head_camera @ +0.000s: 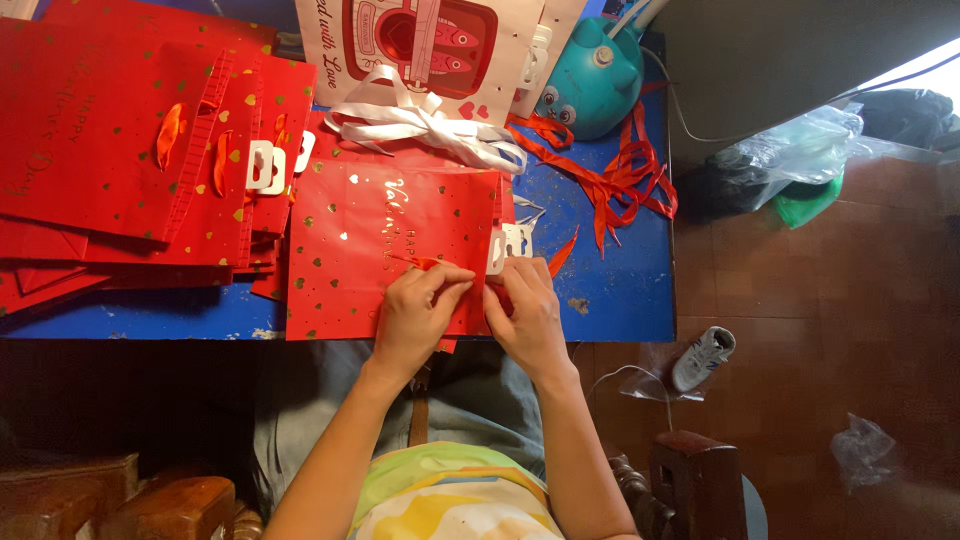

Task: The person sits at a table with a stack of red gift bags and threads a red ribbon handle through the punched holes of each bag, ties the ribbon ends, and sets the finished bag on the stack, repeating the process bag by bag.

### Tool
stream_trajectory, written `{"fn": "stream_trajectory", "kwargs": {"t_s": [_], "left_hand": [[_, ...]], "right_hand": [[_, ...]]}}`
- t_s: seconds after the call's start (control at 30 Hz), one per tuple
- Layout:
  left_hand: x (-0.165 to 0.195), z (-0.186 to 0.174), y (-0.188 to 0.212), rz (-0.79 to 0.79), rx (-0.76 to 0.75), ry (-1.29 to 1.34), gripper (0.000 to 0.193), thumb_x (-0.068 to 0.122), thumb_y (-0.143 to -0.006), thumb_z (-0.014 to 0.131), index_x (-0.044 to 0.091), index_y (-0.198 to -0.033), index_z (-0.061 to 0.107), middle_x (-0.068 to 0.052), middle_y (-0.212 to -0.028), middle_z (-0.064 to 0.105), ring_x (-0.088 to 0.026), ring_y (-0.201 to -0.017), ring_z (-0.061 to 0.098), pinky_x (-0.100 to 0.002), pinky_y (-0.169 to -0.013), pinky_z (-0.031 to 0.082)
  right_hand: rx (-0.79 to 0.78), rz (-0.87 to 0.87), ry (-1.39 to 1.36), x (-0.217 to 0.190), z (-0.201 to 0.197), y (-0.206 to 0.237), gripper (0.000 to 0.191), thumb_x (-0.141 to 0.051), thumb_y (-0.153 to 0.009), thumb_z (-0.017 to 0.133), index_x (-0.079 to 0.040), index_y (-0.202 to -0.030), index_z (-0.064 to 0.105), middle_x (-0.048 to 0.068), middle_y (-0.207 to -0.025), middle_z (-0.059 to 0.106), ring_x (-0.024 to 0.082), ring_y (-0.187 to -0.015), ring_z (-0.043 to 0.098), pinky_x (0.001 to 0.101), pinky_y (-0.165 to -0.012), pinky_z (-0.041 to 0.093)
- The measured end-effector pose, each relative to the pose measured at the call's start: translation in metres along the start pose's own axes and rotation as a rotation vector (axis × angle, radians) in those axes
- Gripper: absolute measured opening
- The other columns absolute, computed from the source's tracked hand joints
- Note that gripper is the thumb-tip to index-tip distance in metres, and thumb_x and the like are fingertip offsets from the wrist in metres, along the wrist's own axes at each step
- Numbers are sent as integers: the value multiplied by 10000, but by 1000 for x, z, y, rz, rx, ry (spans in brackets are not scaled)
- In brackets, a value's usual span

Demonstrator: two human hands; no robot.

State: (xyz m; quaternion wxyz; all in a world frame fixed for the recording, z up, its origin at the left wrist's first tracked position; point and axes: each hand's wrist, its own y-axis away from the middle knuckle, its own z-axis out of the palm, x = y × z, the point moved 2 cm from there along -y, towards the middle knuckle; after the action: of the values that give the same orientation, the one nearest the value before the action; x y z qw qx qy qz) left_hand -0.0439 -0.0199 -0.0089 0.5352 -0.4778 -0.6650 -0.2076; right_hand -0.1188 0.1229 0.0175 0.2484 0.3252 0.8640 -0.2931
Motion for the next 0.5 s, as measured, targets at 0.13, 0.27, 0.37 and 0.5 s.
{"fn": "stream_trajectory", "kwargs": {"t_s": [0.13,0.27,0.37,0.5], "left_hand": [[-9,-1,3,-71,74,137,99,56,-931,713,54,-1029,727,-93,-879,740,-183,-798,710,-306,-707,550],[-21,2,5,-194,85,243,84,70,-963,695,29,-1034,713,-60,-865,746,-115,-781,700,-275,-709,548],[-30,6,3,-208,144,546,89,71,-1020,665,11,-1084,684,-46,-954,727,-96,-863,687,-258,-800,566],[-36,0,-2,-173,183,848,93,71,-1061,620,10,-1129,639,-53,-1066,727,-116,-976,705,-273,-912,599]], "right_hand": [[17,83,-48,0,-1,2,200,-32,-862,697,-15,-1056,653,124,-1003,626,325,-972,585,406,-845,483],[16,23,7,-2,-2,2,244,-28,-829,705,-9,-1068,661,129,-1054,620,337,-983,574,417,-858,473],[13,30,19,-2,-1,2,207,-32,-845,712,-9,-1048,674,125,-1068,616,330,-992,576,409,-866,480],[23,52,-6,-2,2,3,161,-35,-863,712,-8,-1020,691,107,-1056,623,316,-996,582,393,-866,491]]}}
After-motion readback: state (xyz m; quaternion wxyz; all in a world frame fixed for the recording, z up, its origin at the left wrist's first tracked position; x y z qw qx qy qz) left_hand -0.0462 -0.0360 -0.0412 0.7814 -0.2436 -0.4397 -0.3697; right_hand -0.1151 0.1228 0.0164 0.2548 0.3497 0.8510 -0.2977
